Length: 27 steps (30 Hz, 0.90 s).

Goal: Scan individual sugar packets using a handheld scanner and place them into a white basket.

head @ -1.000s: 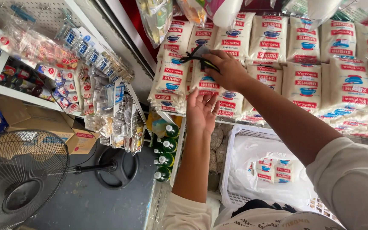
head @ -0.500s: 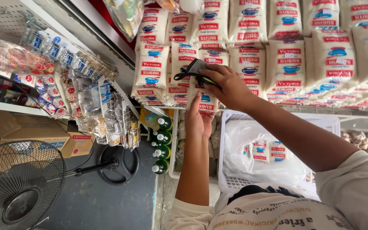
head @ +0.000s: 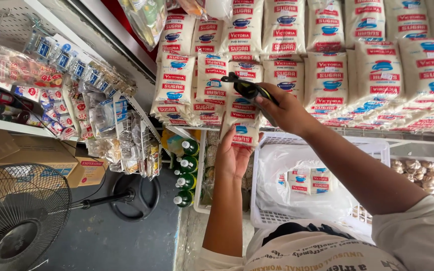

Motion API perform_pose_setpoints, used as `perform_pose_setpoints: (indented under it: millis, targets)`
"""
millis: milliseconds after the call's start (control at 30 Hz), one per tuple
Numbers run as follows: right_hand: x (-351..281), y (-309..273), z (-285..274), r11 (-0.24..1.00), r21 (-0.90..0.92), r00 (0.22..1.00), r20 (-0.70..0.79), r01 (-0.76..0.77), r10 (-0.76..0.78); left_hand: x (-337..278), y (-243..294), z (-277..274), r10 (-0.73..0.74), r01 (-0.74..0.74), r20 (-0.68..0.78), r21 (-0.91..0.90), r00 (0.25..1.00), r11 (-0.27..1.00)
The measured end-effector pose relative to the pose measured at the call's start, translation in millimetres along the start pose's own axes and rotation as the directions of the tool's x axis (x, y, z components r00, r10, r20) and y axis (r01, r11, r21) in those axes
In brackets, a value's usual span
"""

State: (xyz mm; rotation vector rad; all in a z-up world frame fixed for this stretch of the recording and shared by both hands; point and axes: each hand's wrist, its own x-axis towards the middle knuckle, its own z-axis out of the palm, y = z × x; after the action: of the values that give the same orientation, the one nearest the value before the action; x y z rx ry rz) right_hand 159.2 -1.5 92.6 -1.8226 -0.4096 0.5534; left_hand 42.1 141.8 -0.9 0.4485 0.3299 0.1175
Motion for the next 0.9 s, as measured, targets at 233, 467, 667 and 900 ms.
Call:
perform_pose_setpoints:
  millis: [233, 467, 667, 900]
  targets:
    - [-10, 26, -5, 0.949, -0.171, 0.963, 0.004, 0.266, -0.269, -11, -21, 5, -0.085, 0.11, 0.124, -0.208, 0.989, 0.972]
    - [-24, 7, -23, 0.921, -0.246, 0.954, 0.081, 0.301, -0.29, -16, -38, 18, -0.128, 0.171, 0.155, -0.303, 0.98, 0.937]
    - [-27, 10, -23, 0.946, -0.255, 0.98, 0.045, 0.2, -0.195, -20, -36, 13, -0.108, 0.338, 0.446, -0.476, 0.888, 0.812]
    - [-33, 14, -20, 0.958, -0.23, 0.985, 0.031, 0.173, -0.171, -1, -56, -15, -0.158, 0.333, 0.405, -0.408, 0.9, 0.85]
